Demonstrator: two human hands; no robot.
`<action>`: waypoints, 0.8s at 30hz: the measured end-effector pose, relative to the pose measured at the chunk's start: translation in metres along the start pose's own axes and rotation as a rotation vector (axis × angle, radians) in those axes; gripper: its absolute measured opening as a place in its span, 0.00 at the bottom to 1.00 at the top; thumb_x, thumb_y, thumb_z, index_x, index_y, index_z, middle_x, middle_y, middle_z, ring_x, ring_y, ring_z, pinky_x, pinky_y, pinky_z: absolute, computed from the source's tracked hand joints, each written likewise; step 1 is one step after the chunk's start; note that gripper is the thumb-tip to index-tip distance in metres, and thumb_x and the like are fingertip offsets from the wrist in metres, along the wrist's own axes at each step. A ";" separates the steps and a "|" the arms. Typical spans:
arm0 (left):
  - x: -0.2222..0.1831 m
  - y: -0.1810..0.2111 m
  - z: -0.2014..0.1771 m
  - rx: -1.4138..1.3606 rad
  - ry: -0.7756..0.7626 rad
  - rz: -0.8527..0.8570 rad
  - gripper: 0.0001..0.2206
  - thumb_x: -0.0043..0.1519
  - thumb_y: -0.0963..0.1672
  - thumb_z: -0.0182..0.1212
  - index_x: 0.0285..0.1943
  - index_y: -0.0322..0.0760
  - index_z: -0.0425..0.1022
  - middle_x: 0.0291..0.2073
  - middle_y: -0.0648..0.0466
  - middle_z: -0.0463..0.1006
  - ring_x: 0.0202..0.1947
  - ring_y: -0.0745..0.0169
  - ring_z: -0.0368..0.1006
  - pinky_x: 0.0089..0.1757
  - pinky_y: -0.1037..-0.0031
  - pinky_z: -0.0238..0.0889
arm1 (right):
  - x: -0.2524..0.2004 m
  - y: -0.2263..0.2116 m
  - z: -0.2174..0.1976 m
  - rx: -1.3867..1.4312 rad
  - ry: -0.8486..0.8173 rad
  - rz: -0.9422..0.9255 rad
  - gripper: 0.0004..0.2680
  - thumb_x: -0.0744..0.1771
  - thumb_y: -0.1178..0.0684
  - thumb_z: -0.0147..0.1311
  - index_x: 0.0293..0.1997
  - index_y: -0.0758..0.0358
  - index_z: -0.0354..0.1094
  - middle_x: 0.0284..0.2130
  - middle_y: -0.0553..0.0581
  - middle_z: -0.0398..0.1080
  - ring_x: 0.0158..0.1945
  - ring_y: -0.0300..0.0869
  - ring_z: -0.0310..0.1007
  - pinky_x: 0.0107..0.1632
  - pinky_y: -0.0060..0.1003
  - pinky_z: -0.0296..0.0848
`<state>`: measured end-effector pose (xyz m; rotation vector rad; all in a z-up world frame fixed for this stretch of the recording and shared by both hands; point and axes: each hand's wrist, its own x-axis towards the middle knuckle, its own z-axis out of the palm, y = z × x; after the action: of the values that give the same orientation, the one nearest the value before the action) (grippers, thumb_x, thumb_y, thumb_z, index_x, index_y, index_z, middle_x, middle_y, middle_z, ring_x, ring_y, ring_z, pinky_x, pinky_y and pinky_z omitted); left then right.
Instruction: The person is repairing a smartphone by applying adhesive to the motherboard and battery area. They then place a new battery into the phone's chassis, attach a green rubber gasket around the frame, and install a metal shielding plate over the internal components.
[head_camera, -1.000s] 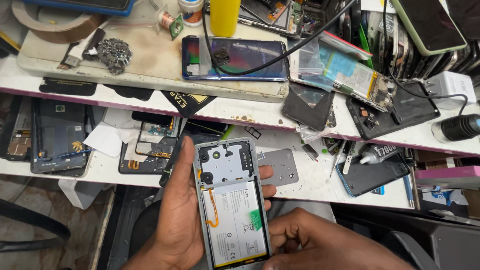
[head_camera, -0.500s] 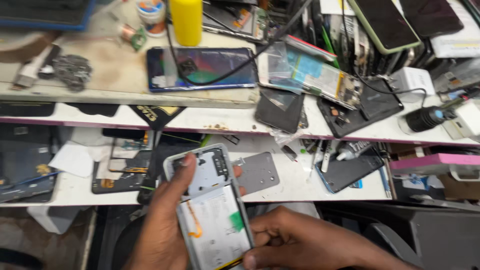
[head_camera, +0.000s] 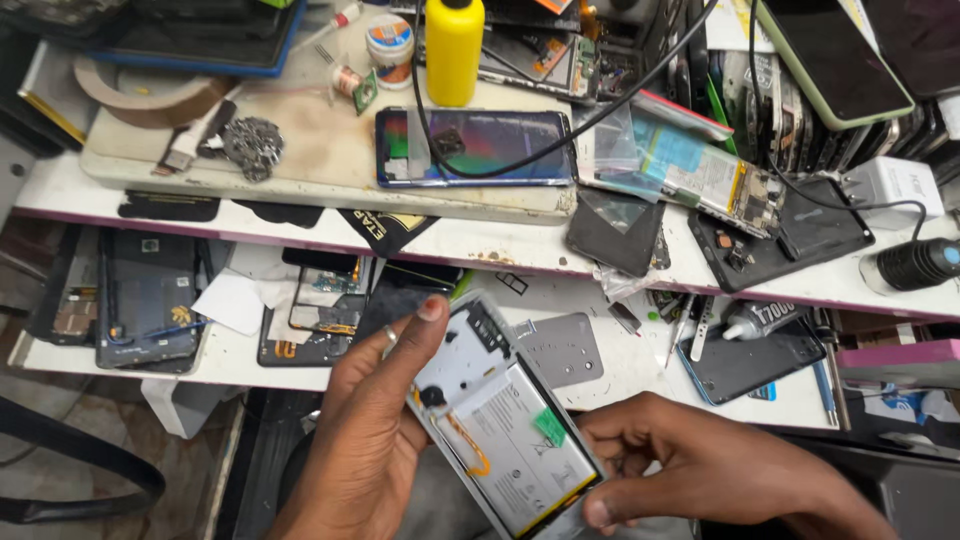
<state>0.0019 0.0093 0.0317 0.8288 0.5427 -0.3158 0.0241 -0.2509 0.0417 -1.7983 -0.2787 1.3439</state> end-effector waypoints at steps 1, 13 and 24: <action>0.000 0.001 -0.002 0.005 -0.004 0.033 0.16 0.58 0.49 0.62 0.45 0.32 0.80 0.35 0.51 0.85 0.38 0.65 0.81 0.42 0.68 0.74 | -0.001 0.001 -0.003 0.056 -0.001 -0.010 0.09 0.65 0.53 0.65 0.44 0.67 0.78 0.26 0.48 0.74 0.32 0.31 0.69 0.39 0.31 0.68; 0.000 -0.003 -0.004 0.075 0.147 0.224 0.14 0.60 0.46 0.67 0.40 0.24 0.82 0.28 0.46 0.84 0.30 0.67 0.78 0.35 0.75 0.72 | 0.000 0.034 -0.029 0.245 0.335 -0.270 0.12 0.68 0.50 0.57 0.33 0.73 0.74 0.22 0.53 0.72 0.27 0.37 0.72 0.33 0.34 0.73; 0.001 -0.006 -0.006 -0.075 0.201 0.356 0.09 0.56 0.42 0.67 0.36 0.27 0.81 0.29 0.44 0.84 0.31 0.63 0.81 0.37 0.71 0.76 | -0.013 0.032 0.002 0.384 0.647 -0.276 0.11 0.64 0.58 0.67 0.46 0.72 0.71 0.34 0.56 0.76 0.40 0.39 0.74 0.39 0.39 0.75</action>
<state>-0.0015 0.0100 0.0245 0.8716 0.5778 0.1153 0.0081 -0.2774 0.0266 -1.6858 0.0807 0.5303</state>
